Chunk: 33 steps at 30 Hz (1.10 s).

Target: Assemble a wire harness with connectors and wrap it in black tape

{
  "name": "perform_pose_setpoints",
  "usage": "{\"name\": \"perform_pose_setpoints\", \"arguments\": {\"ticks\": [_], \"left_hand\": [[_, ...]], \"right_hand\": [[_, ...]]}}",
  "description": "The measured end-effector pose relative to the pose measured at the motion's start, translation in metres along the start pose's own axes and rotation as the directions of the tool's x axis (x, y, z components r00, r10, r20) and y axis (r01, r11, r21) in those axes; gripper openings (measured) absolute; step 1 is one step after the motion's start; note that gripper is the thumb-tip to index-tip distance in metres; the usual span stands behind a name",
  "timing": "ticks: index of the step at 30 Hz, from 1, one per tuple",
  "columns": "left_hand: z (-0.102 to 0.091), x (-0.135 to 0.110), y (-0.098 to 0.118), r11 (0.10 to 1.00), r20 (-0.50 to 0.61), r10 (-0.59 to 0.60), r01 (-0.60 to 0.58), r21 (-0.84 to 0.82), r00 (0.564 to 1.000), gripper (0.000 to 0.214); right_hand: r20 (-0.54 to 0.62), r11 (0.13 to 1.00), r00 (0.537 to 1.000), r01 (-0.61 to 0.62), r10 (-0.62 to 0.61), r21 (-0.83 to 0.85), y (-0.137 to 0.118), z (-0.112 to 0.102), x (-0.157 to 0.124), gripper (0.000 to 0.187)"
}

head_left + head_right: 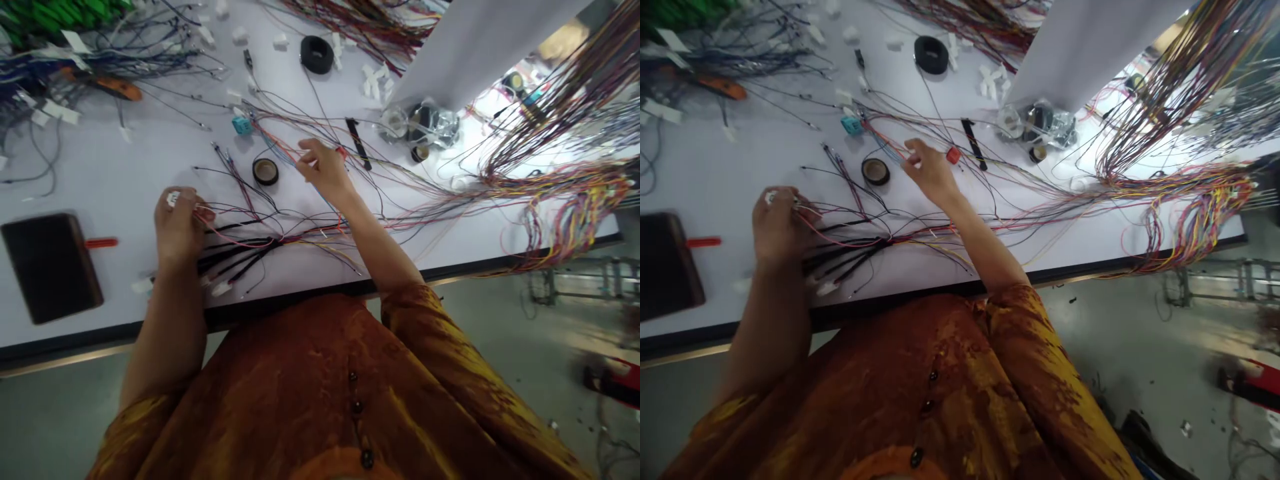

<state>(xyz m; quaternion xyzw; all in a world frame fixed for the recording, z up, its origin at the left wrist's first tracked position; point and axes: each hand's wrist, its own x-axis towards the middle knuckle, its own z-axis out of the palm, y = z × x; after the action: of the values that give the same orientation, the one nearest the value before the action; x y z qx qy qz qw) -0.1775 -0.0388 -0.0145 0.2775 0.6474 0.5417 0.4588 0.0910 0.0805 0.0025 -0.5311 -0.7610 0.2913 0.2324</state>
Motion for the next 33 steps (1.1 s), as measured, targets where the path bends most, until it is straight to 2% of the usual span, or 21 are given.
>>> {"name": "perform_pose_setpoints", "arguments": {"ticks": [2, 3, 5, 7, 8, 10, 12, 14, 15, 17, 18, 19, 20, 23, 26, 30, 33], "left_hand": [[-0.009, 0.0, -0.003, 0.967, -0.108, 0.173, -0.148, 0.207, 0.979, 0.022], [-0.014, 0.001, -0.004, 0.908, -0.145, 0.279, -0.212, 0.361, 0.949, 0.019], [-0.023, 0.004, -0.007, 0.703, -0.118, 0.411, -0.232, 0.672, 0.904, 0.018], [-0.031, 0.007, -0.007, 0.519, -0.054, 0.401, -0.178, 0.836, 0.914, 0.021], [-0.033, 0.008, -0.005, 0.462, -0.03, 0.373, -0.158, 0.873, 0.927, 0.023], [-0.032, 0.006, 0.003, 0.419, -0.007, 0.366, -0.158, 0.894, 0.931, 0.024], [-0.022, -0.002, 0.017, 0.45, 0.016, 0.44, -0.236, 0.861, 0.898, 0.023], [0.001, -0.014, 0.033, 0.533, 0.051, 0.494, -0.349, 0.771, 0.868, 0.019], [0.017, -0.022, 0.039, 0.604, 0.089, 0.462, -0.387, 0.697, 0.882, 0.016], [0.057, -0.037, 0.047, 0.704, 0.266, 0.34, -0.432, 0.564, 0.902, 0.011], [0.079, -0.043, 0.047, 0.769, 0.382, 0.236, -0.412, 0.488, 0.893, 0.009], [0.101, -0.047, 0.045, 0.842, 0.493, 0.124, -0.355, 0.407, 0.861, 0.009], [0.121, -0.05, 0.042, 0.9, 0.541, 0.036, -0.263, 0.349, 0.84, 0.008], [0.166, -0.049, 0.025, 0.979, 0.538, -0.125, 0.015, 0.204, 0.833, 0.006], [0.181, -0.044, 0.013, 0.985, 0.524, -0.174, 0.147, 0.093, 0.834, 0.004], [0.178, -0.044, 0.009, 0.981, 0.445, -0.164, 0.191, -0.016, 0.88, 0.006], [0.175, -0.045, 0.01, 0.95, 0.461, -0.233, 0.303, -0.082, 0.856, 0.012]], "right_hand": [[-0.058, 0.998, 0.998, -0.015, 0.018, 0.061, 0.014, -0.017, -0.015, 0.026], [-0.065, 0.995, 0.997, -0.042, 0.047, 0.085, 0.023, -0.027, -0.028, 0.021], [-0.04, 0.982, 0.99, -0.128, 0.135, 0.138, 0.041, -0.043, -0.058, 0.017], [-0.006, 0.961, 0.976, -0.213, 0.217, 0.174, 0.053, -0.051, -0.084, 0.018], [0.003, 0.955, 0.971, -0.237, 0.24, 0.177, 0.057, -0.052, -0.093, 0.02], [0.007, 0.958, 0.97, -0.243, 0.244, 0.15, 0.06, -0.05, -0.102, 0.023], [0.012, 0.97, 0.976, -0.219, 0.219, 0.108, 0.059, -0.045, -0.101, 0.021], [0.018, 0.977, 0.981, -0.193, 0.193, 0.088, 0.056, -0.041, -0.096, 0.014], [0.023, 0.978, 0.983, -0.186, 0.184, 0.092, 0.054, -0.04, -0.093, 0.012], [0.037, 0.976, 0.983, -0.183, 0.18, 0.117, 0.05, -0.038, -0.09, 0.011], [0.04, 0.974, 0.984, -0.179, 0.176, 0.136, 0.047, -0.038, -0.09, 0.011], [0.041, 0.974, 0.986, -0.165, 0.161, 0.156, 0.044, -0.038, -0.091, 0.011], [0.037, 0.975, 0.991, -0.137, 0.132, 0.176, 0.041, -0.038, -0.092, 0.011], [0.023, 0.976, 1.0, -0.01, 0.005, 0.218, 0.031, -0.041, -0.101, 0.008], [0.039, 0.964, 0.999, -0.025, 0.015, 0.265, 0.031, -0.047, -0.106, 0.008], [0.117, 0.946, 0.979, -0.192, 0.166, 0.26, 0.046, -0.051, -0.1, 0.015], [0.233, 0.969, 0.958, -0.203, 0.167, 0.14, 0.056, -0.049, -0.089, 0.012]]}}
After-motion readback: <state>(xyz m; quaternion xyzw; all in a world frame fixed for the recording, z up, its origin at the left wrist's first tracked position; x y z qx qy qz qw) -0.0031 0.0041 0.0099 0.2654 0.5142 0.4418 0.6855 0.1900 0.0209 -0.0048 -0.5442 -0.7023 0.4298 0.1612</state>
